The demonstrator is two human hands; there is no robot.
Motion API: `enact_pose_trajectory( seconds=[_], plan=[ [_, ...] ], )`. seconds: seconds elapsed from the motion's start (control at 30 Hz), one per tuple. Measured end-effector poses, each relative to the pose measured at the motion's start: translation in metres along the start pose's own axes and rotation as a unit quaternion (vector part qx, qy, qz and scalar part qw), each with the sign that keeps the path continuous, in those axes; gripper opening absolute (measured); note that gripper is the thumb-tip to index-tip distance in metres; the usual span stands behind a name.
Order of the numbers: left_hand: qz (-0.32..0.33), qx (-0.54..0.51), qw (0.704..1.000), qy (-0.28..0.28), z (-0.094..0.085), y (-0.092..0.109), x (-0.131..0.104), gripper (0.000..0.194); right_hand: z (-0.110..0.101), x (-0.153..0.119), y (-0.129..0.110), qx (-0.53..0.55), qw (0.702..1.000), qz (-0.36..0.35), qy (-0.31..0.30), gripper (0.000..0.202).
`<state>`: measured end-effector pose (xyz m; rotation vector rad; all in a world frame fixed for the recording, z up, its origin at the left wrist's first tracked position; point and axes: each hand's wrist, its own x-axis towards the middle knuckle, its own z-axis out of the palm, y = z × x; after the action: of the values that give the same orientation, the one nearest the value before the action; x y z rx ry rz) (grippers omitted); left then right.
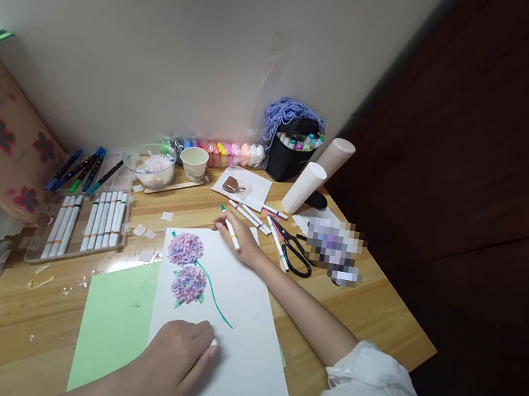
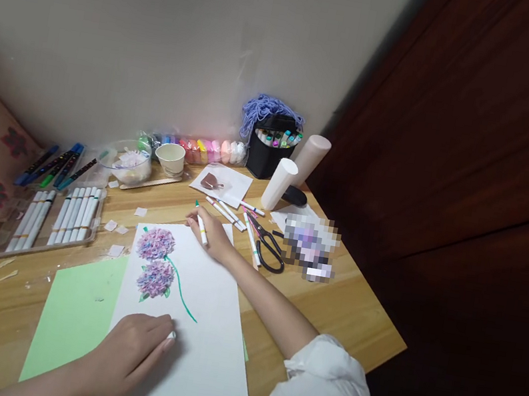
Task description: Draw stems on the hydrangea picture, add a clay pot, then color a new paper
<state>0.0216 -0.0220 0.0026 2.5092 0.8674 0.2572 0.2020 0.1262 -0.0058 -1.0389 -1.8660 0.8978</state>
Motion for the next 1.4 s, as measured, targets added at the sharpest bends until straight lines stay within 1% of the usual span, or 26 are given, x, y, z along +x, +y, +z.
enact_pose_trajectory(
  seconds=[0.13, 0.27, 0.37, 0.5, 0.57, 0.7, 0.77, 0.83, 0.97, 1.13, 1.4],
  plan=[
    [-0.036, 0.004, 0.999, -0.001, -0.001, 0.0, 0.003, 0.034, -0.001, 0.0, 0.001, 0.01, 1.0, -0.004, -0.001, 0.021],
    [-0.026, 0.012, 0.999, -0.014, -0.001, 0.001, 0.005, 0.034, -0.002, -0.003, -0.008, 0.024, 1.0, -0.011, 0.005, 0.025],
    [-0.028, 0.01, 0.999, -0.016, -0.001, 0.001, 0.005, 0.035, 0.0, -0.011, -0.022, 0.077, 0.997, 0.018, 0.006, 0.029],
    [-0.029, 0.007, 0.999, -0.018, 0.0, 0.0, 0.004, 0.034, 0.006, -0.027, -0.034, 0.167, 0.983, 0.069, 0.019, 0.033],
    [-0.024, 0.007, 1.0, -0.018, 0.001, 0.0, 0.003, 0.033, 0.009, -0.034, -0.034, 0.195, 0.977, 0.086, 0.03, 0.031],
    [-0.021, 0.006, 1.0, -0.016, 0.002, -0.001, 0.003, 0.033, 0.011, -0.04, -0.023, 0.242, 0.96, 0.13, 0.048, 0.021],
    [-0.019, 0.006, 1.0, -0.016, 0.002, -0.001, 0.003, 0.033, 0.011, -0.039, -0.018, 0.267, 0.951, 0.15, 0.047, 0.019],
    [-0.018, 0.004, 1.0, -0.017, 0.002, -0.001, 0.003, 0.032, 0.011, -0.038, -0.017, 0.282, 0.945, 0.161, 0.036, 0.022],
    [-0.012, -0.001, 1.0, -0.015, 0.0, -0.001, 0.004, 0.032, 0.01, -0.037, -0.019, 0.287, 0.943, 0.166, 0.015, 0.03],
    [-0.013, -0.001, 1.0, -0.014, 0.0, 0.0, 0.005, 0.031, 0.011, -0.038, -0.02, 0.288, 0.943, 0.166, 0.016, 0.036],
    [-0.014, 0.006, 1.0, -0.022, 0.0, 0.0, 0.004, 0.031, 0.011, -0.038, -0.016, 0.283, 0.946, 0.157, 0.012, 0.037]
  ],
)
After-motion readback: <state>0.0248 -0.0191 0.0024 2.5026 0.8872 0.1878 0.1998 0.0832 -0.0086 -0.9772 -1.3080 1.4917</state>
